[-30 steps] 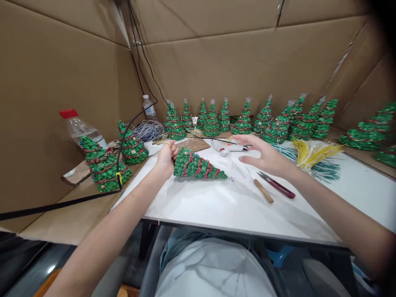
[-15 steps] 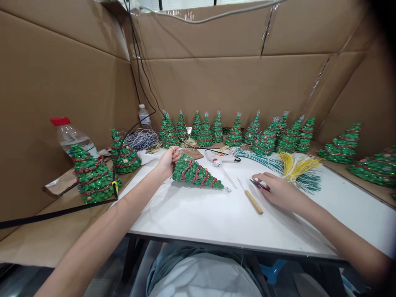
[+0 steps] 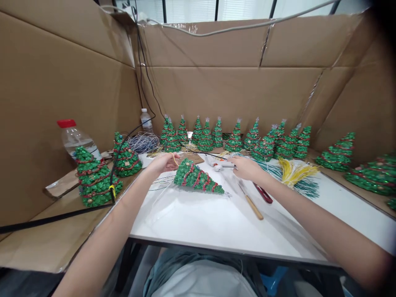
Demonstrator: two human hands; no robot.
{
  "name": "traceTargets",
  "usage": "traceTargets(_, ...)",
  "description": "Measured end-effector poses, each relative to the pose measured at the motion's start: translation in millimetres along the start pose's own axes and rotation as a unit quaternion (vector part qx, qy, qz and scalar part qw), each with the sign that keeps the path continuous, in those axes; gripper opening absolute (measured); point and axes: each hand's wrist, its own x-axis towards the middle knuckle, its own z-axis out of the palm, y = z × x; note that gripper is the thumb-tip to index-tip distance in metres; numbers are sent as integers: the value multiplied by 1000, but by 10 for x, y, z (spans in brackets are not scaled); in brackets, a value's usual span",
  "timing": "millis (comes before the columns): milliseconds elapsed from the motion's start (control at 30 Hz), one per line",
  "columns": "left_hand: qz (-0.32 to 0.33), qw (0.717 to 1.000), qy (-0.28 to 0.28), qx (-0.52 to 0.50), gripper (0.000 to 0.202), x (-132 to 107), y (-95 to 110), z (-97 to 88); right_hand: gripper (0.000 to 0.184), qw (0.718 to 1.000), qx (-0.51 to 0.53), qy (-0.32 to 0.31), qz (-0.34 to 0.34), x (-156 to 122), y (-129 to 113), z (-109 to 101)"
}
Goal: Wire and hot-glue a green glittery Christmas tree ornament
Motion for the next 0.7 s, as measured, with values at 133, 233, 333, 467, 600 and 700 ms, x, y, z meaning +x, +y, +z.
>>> traceTargets(133,66,983,35,167,19,-18,50,-153,56,998,6,-33,-55,387,-51,125)
traceTargets(233,107,965,61,232,19,-46,91,-225,54,998,11,-33,-49,517,-81,243)
traceTargets(333,121,963,42,235,19,-61,127,-278,50,999,15,-17,-41,532,-78,341)
traceTargets(467,104,964,-55,237,13,-46,144,-367,44,999,14,15,-50,499,-66,390)
traceTargets(600,112,959,-97,240,29,-79,150,-408,36,995,18,64,-68,440,-98,301)
traceTargets(700,143,949,-72,271,29,-122,156,-399,36,992,35,95,-72,340,-136,156)
